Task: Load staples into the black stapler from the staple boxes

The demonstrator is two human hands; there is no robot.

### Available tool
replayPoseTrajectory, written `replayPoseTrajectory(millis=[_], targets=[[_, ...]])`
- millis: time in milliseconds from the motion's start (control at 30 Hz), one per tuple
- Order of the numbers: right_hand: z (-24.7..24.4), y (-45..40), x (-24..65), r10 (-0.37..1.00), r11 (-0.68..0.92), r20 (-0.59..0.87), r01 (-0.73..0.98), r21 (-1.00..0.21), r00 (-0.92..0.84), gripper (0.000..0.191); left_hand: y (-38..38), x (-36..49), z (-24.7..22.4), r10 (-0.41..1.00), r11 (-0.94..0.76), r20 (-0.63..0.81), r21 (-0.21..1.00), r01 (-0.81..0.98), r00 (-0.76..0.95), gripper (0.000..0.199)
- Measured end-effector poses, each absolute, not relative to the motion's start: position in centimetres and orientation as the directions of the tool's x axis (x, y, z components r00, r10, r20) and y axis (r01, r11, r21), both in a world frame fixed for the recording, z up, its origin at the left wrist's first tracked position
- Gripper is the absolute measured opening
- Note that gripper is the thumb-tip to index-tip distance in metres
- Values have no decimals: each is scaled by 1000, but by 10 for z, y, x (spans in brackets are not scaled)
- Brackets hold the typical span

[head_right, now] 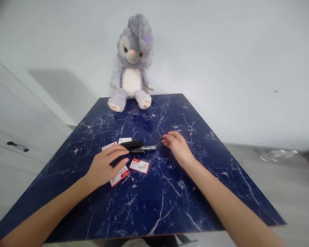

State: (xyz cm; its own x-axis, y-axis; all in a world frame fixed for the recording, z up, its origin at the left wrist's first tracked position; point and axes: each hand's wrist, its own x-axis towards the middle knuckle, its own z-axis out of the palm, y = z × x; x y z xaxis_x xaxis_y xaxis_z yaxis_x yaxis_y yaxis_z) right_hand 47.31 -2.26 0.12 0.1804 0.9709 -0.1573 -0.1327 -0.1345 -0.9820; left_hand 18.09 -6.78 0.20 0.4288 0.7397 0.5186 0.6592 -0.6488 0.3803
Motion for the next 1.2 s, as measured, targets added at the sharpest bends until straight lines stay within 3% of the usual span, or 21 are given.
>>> replayPoseTrajectory(millis=[67,200,400,567,700,867,1067,1200], targets=[[1,-23,474,971,-92,-114,-111,-989,209,26,-60,173,5,752,-599,563,369,710,342,22],[1,-22,479,986,-64,-74,-75,-995,147,33,-44,163,0,798,-538,513,374,755,315,22],[6,-20,488,994,-86,-97,216,-973,-41,36,-42,164,-7,835,-508,452,418,753,313,24],[7,-19,488,973,-164,-181,122,-979,-142,29,-41,163,-8,843,-498,444,429,754,304,24],[9,-20,489,992,-73,-69,-39,-997,-108,40,-36,156,-8,861,-492,386,464,736,332,27],[7,-16,491,1000,5,5,-17,-1000,-4,38,-32,145,-2,865,-502,336,576,645,374,26],[2,-28,476,985,158,133,264,-951,-110,34,-39,150,4,871,-448,187,680,581,454,30],[1,-36,468,968,215,133,431,-876,-214,32,-41,153,3,856,-498,244,626,600,456,28]])
